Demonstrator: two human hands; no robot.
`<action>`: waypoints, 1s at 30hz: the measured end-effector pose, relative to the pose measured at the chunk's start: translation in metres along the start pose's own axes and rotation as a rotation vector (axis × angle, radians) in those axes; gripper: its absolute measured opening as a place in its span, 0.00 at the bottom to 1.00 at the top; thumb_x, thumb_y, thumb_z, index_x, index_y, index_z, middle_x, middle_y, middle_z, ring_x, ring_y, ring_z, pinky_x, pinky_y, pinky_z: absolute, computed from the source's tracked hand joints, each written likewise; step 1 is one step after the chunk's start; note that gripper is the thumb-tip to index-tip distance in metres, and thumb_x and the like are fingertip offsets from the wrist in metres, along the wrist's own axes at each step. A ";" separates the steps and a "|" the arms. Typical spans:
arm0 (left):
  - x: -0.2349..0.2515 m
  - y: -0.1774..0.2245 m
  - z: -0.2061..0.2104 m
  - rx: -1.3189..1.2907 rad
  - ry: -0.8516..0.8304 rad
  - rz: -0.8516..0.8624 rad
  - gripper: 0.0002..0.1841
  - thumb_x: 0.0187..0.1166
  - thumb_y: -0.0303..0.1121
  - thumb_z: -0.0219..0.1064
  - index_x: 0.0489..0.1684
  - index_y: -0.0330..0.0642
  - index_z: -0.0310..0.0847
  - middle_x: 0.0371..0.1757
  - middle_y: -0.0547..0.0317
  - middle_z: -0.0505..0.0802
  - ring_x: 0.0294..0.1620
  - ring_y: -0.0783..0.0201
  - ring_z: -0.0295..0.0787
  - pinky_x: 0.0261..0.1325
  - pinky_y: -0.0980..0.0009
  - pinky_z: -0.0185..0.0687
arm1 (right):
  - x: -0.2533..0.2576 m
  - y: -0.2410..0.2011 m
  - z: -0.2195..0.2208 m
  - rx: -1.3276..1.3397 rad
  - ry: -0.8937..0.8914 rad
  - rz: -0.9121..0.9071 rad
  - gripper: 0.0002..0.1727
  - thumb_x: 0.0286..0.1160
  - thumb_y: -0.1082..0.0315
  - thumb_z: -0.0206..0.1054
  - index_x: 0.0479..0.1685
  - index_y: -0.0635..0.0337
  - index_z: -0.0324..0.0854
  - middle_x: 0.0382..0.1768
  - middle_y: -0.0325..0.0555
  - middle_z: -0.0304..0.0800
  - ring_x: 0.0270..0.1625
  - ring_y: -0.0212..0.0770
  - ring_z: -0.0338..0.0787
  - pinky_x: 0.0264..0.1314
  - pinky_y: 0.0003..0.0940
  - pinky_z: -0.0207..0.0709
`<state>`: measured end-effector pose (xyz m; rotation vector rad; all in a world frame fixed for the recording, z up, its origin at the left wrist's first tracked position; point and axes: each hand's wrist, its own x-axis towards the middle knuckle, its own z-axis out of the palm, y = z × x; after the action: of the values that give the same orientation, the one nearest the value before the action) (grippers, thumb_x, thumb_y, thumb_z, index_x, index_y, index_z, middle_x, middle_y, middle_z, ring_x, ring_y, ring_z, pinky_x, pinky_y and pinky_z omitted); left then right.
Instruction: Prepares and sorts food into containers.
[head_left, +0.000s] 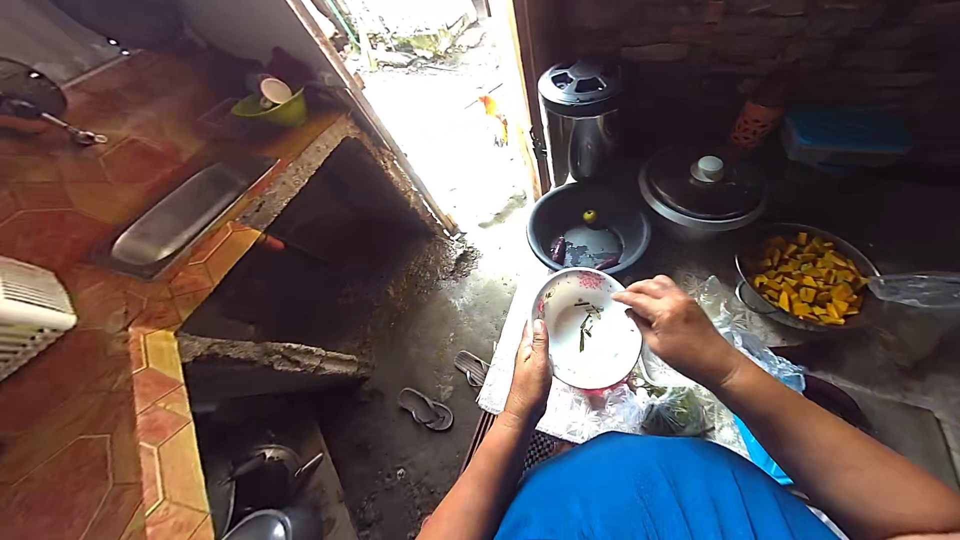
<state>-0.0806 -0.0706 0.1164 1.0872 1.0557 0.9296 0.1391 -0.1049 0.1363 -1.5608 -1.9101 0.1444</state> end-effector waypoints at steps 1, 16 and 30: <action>-0.001 0.000 -0.004 0.034 0.008 0.019 0.29 0.96 0.40 0.35 0.91 0.32 0.50 0.85 0.44 0.72 0.81 0.70 0.73 0.82 0.73 0.69 | 0.007 -0.006 0.010 -0.051 -0.055 -0.056 0.17 0.76 0.75 0.62 0.56 0.56 0.93 0.53 0.54 0.94 0.58 0.59 0.90 0.61 0.57 0.83; 0.011 -0.004 -0.059 0.347 0.124 0.256 0.30 0.95 0.41 0.40 0.86 0.27 0.62 0.80 0.40 0.80 0.81 0.69 0.76 0.85 0.71 0.66 | 0.029 -0.042 0.111 -0.126 -0.115 -0.303 0.17 0.64 0.81 0.65 0.50 0.58 0.93 0.46 0.52 0.94 0.52 0.57 0.91 0.51 0.52 0.83; 0.031 -0.005 -0.084 0.490 0.208 0.372 0.30 0.95 0.43 0.42 0.84 0.25 0.65 0.76 0.37 0.84 0.79 0.65 0.80 0.83 0.69 0.69 | 0.080 -0.032 0.130 -0.372 -0.077 -0.434 0.20 0.68 0.82 0.63 0.56 0.59 0.92 0.52 0.50 0.94 0.57 0.53 0.89 0.55 0.46 0.77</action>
<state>-0.1537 -0.0239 0.0954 1.6604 1.3193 1.1272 0.0357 -0.0006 0.0841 -1.3314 -2.3890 -0.3617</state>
